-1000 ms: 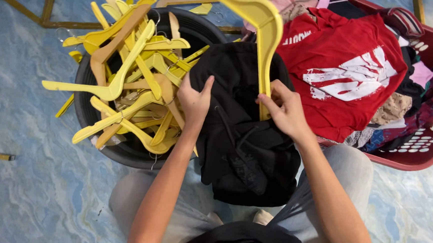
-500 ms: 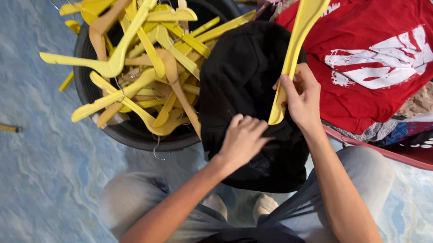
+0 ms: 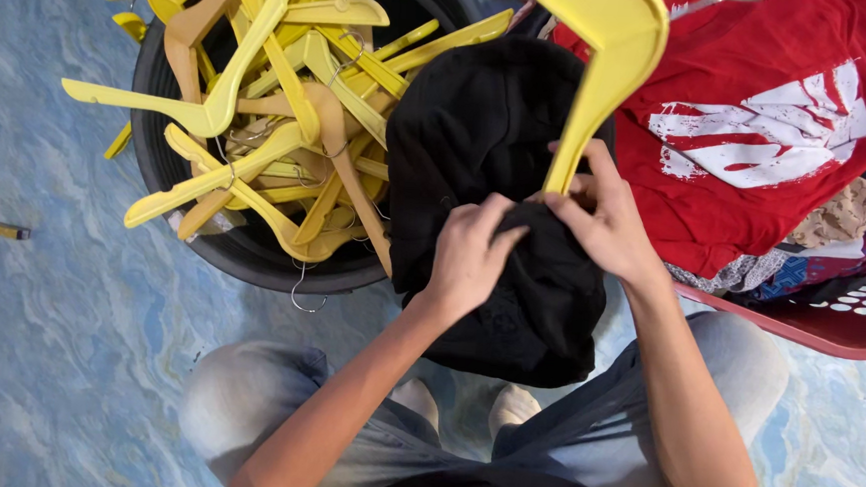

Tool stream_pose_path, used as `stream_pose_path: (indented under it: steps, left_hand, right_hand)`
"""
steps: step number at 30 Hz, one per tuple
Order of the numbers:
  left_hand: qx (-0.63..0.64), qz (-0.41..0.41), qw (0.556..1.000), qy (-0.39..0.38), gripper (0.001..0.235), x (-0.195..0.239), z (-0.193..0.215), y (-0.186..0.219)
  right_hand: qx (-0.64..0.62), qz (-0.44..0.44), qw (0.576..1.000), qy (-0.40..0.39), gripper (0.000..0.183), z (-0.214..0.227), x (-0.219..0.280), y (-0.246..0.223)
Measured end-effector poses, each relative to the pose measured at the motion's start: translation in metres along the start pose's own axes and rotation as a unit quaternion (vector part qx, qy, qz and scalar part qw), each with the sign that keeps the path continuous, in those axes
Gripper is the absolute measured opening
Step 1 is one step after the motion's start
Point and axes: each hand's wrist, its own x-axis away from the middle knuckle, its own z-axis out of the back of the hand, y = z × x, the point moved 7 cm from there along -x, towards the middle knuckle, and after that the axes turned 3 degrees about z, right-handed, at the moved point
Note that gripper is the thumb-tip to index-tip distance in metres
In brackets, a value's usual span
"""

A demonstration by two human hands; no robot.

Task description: The person sits on the floor and repeatedly picks up clothes from a laundry basket, places each item on a hanger, and hangs it on a nearby clothing rack. The person handles a black hoodie, a red t-shirt, and a patterned top, using yellow and wooden hangers.

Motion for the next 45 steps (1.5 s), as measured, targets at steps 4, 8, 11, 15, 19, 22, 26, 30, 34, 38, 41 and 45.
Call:
stream_pose_path:
  steps: [4,8,11,15,19,22,26,30,34,38,41,45]
  left_hand:
    - [-0.031,-0.082,0.994,-0.070,0.034,0.015,-0.021,0.014]
    - [-0.019,-0.077,0.996,-0.045,0.030,0.028,-0.014,0.015]
    - [-0.048,-0.091,0.994,-0.034,0.030,0.024,-0.007,0.015]
    - [-0.090,-0.126,0.987,-0.032,0.036,0.019,-0.003,0.015]
    - [-0.145,-0.096,0.985,-0.015,0.027,0.003,0.009,0.004]
    - [-0.114,-0.106,0.988,-0.018,0.030,0.000,0.010,0.006]
    - [0.239,-0.063,0.964,-0.100,0.085,-0.011,0.001,0.005]
    - [0.387,-0.003,0.904,-0.180,0.125,-0.018,-0.013,-0.004]
    - [0.401,-0.014,0.903,-0.152,0.121,-0.024,-0.005,-0.008]
    - [0.406,-0.014,0.906,-0.116,0.120,-0.022,-0.002,-0.003]
    - [0.356,0.021,0.931,-0.072,0.118,-0.026,0.011,-0.011]
    - [0.369,0.025,0.927,-0.056,0.115,-0.028,0.018,-0.017]
  right_hand:
    - [-0.007,-0.012,0.999,0.041,0.028,-0.009,-0.003,-0.005]
    - [-0.039,0.027,0.994,0.098,0.024,-0.013,0.000,-0.013]
    - [-0.062,0.024,0.992,0.104,0.022,-0.012,-0.002,-0.018]
    - [-0.007,-0.036,0.998,0.050,0.022,-0.017,0.002,-0.020]
    - [0.219,0.016,0.974,-0.046,0.019,-0.016,0.001,-0.034]
    - [0.221,-0.021,0.974,-0.045,0.018,-0.006,0.004,-0.027]
    - [0.175,0.032,0.983,-0.035,0.022,-0.010,-0.001,-0.027]
    - [0.244,-0.013,0.968,-0.065,0.021,-0.016,0.000,-0.017]
    - [0.237,0.057,0.968,-0.058,0.031,-0.018,0.002,-0.044]
    - [0.270,0.224,0.937,-0.009,0.034,0.000,0.015,-0.098]
    - [0.351,0.092,0.932,-0.001,0.044,0.022,0.019,-0.094]
    - [0.384,-0.112,0.899,-0.178,0.036,0.019,0.023,-0.033]
